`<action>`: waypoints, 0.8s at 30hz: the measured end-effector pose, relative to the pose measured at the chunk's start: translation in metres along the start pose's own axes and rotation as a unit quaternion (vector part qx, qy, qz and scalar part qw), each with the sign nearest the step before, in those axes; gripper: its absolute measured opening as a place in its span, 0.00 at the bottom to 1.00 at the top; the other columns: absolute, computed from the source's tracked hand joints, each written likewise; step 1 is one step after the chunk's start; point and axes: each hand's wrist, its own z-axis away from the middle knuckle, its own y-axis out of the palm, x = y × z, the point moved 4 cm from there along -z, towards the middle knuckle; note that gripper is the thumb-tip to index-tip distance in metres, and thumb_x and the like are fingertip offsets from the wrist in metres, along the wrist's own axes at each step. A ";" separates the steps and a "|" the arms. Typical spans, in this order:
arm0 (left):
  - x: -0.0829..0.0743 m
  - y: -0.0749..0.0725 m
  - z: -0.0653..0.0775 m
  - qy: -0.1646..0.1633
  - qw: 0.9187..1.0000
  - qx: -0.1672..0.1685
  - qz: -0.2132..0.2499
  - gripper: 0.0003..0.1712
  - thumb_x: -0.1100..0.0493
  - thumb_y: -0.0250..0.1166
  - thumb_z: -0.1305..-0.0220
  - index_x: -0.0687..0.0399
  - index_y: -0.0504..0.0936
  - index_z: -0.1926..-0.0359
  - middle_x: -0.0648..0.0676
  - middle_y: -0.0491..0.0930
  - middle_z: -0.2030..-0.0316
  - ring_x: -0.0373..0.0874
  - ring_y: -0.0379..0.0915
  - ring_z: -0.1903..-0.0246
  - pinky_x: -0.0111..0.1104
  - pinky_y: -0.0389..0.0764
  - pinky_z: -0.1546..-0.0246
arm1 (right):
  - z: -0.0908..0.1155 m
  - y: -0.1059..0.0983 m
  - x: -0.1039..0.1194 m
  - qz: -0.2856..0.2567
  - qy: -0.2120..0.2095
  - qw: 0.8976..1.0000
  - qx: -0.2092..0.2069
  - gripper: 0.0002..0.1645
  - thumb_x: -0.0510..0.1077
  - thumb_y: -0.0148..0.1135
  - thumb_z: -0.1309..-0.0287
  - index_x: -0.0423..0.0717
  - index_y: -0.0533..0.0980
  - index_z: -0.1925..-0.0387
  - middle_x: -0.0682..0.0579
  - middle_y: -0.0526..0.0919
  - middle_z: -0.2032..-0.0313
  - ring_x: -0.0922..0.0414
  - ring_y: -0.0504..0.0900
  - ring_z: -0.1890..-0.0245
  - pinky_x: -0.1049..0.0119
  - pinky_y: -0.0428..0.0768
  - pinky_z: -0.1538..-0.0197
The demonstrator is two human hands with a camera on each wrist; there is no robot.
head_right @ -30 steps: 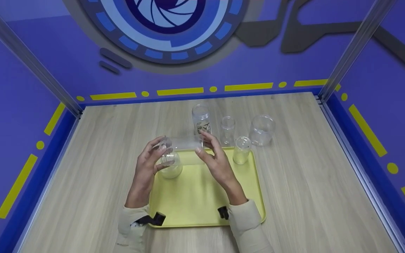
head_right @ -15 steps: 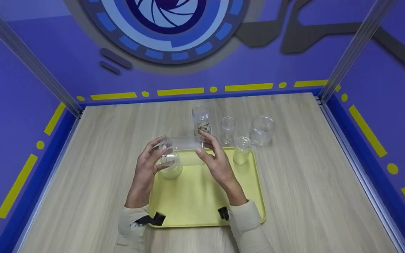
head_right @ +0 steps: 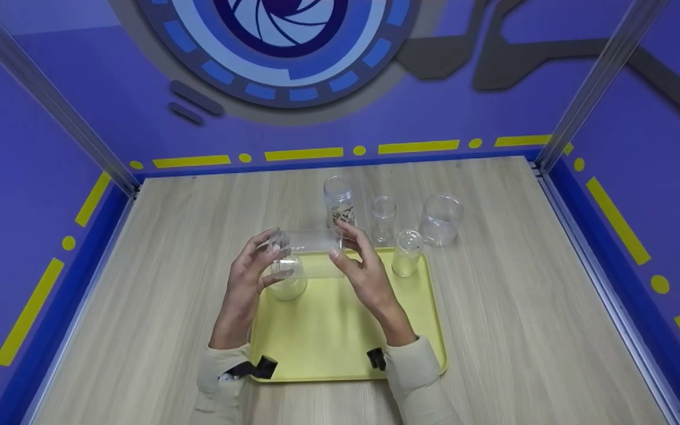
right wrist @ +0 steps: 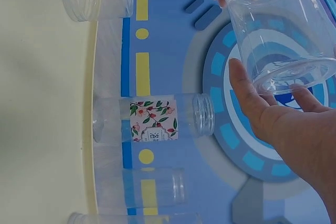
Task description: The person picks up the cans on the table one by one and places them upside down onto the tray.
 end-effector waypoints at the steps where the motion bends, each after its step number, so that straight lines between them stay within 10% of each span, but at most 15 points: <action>1: 0.000 0.000 0.000 0.000 1.000 0.000 0.000 0.37 0.51 0.69 0.31 0.59 0.72 0.26 0.62 0.79 0.37 0.55 0.80 0.43 0.47 0.86 0.53 | 0.000 0.000 0.000 0.001 0.000 1.000 -0.001 0.32 0.34 0.56 0.26 0.33 0.64 0.24 0.35 0.72 0.30 0.50 0.74 0.36 0.61 0.79 0.40; 24: -0.003 -0.009 0.003 0.026 0.999 -0.016 0.019 0.31 0.55 0.68 0.28 0.62 0.74 0.29 0.66 0.75 0.33 0.59 0.75 0.35 0.50 0.83 0.43 | 0.003 -0.009 0.001 0.014 0.009 1.000 -0.027 0.31 0.34 0.57 0.26 0.34 0.65 0.25 0.34 0.73 0.32 0.49 0.75 0.35 0.59 0.79 0.39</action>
